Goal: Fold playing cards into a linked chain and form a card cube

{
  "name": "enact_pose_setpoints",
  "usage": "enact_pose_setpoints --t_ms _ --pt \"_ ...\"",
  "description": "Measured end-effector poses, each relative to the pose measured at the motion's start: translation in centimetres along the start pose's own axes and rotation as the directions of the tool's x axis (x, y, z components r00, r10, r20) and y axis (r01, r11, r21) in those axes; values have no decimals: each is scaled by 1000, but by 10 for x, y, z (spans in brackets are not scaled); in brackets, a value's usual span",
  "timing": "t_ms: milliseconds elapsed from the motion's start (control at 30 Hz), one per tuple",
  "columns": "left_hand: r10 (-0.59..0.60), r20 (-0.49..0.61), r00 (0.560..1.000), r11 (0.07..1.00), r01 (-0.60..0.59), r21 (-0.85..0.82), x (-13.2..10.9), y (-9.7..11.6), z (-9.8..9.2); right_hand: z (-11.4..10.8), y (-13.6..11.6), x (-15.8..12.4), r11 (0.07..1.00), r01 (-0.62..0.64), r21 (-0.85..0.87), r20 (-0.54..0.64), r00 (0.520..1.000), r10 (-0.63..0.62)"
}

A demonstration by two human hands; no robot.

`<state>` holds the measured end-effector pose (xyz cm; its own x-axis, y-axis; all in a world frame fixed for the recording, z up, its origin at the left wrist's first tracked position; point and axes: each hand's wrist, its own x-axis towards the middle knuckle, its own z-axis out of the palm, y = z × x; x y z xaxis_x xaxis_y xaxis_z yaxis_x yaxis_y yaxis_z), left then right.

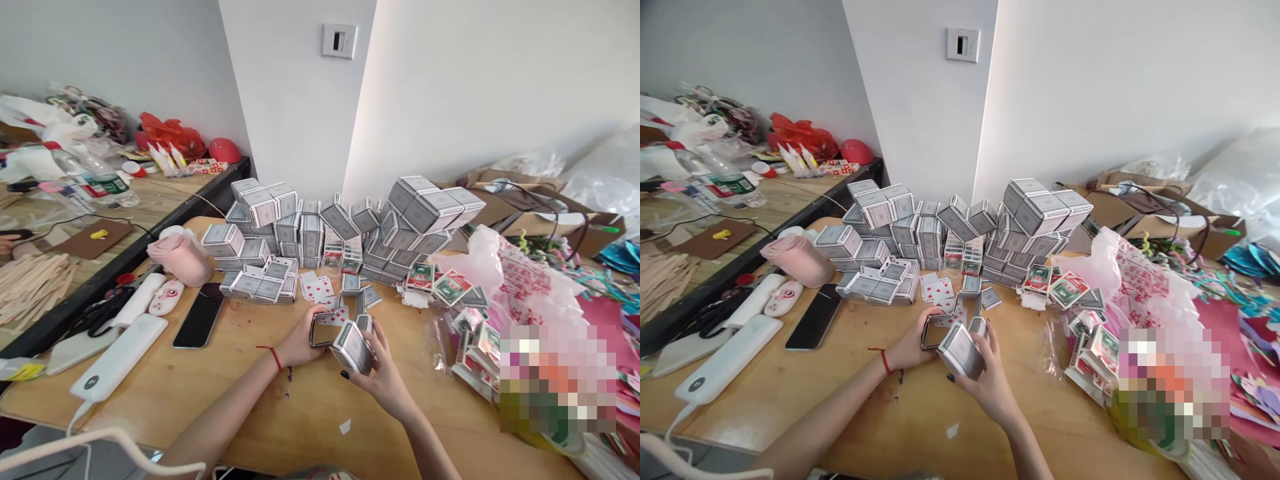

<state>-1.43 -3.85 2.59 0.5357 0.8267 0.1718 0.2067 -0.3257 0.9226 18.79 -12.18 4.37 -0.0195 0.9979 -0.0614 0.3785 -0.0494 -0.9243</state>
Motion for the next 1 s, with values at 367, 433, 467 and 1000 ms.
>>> enact_pose_setpoints --t_ms 367,433,467,1000 --pt "-55 -4 998 998 55 22 2 -10 2 -20 -6 6 998 16 -63 119 993 -9" --pt "-65 -6 998 998 65 24 3 -10 1 -28 -8 10 994 26 -109 80 997 -18" --pt "-69 -4 998 997 69 24 3 -10 1 -32 -9 12 989 32 -147 63 998 -23" --pt "-49 20 999 999 48 20 4 -2 -4 -31 -57 65 823 302 -481 299 939 -169"
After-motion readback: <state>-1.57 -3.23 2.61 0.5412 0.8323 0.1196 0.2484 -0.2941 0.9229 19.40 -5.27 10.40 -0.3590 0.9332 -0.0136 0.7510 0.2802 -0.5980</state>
